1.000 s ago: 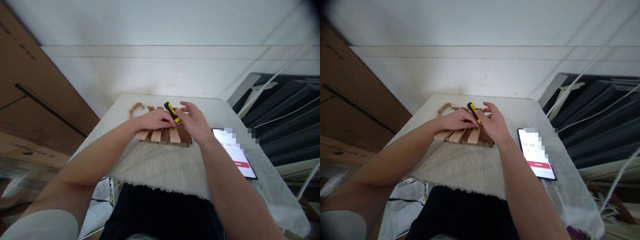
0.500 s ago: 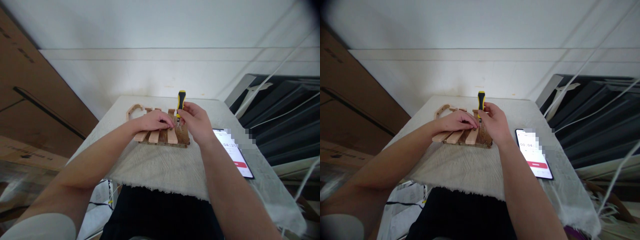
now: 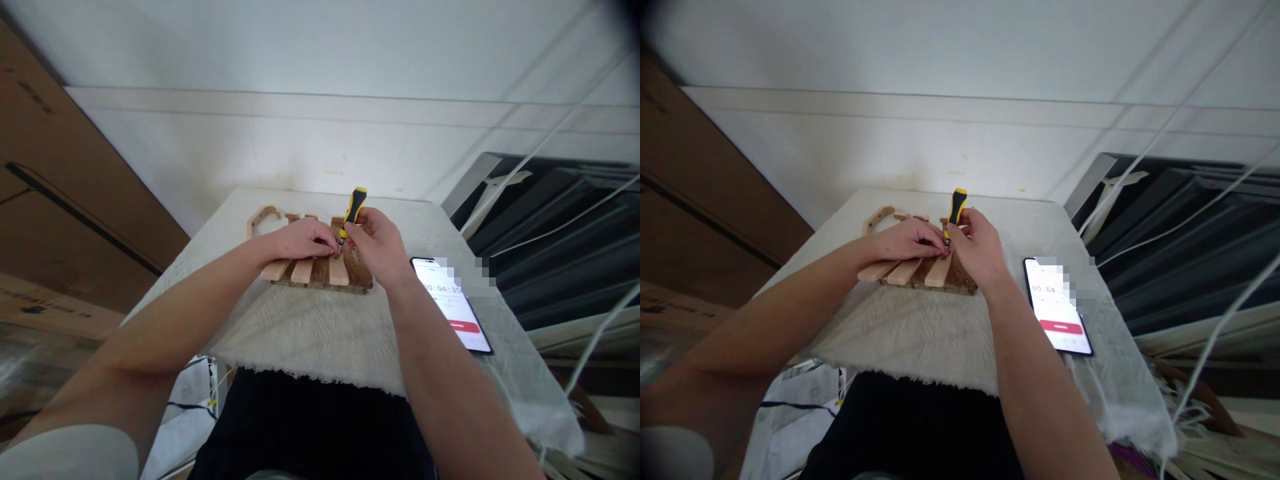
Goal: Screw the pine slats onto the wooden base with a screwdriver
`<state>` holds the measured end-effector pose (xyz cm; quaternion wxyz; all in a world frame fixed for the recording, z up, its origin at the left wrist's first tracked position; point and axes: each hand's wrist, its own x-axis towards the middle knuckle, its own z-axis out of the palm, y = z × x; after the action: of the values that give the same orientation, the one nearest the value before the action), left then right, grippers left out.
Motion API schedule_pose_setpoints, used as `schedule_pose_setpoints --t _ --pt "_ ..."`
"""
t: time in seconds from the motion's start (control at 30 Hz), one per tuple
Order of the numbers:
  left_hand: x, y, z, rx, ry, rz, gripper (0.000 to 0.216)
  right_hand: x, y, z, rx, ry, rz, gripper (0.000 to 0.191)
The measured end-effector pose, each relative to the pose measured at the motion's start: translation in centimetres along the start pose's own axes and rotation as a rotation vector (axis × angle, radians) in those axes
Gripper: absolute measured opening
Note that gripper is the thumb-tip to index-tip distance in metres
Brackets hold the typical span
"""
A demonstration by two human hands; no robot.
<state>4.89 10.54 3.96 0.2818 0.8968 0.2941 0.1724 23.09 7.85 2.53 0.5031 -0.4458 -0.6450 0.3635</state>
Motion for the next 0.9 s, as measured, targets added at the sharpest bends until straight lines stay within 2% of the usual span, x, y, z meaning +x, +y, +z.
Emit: schedule_pose_setpoints --t 0.2,0.53,0.7,0.9 --pt "-0.1 0.3 -0.1 0.009 -0.002 -0.013 0.017 -0.2 -0.8 -0.6 -0.138 0.002 -0.011 0.017" --pt "-0.1 0.4 -0.2 0.002 -0.010 -0.041 0.016 -0.4 -1.0 -0.8 -0.090 -0.085 0.012 0.025" --pt "-0.2 0.3 -0.3 0.002 -0.017 -0.041 0.017 -0.6 -1.2 -0.6 -0.218 -0.001 0.002 0.030" --pt "-0.2 0.4 -0.2 0.011 -0.020 -0.014 0.015 -0.6 -1.3 -0.5 -0.119 -0.052 0.040 0.033"
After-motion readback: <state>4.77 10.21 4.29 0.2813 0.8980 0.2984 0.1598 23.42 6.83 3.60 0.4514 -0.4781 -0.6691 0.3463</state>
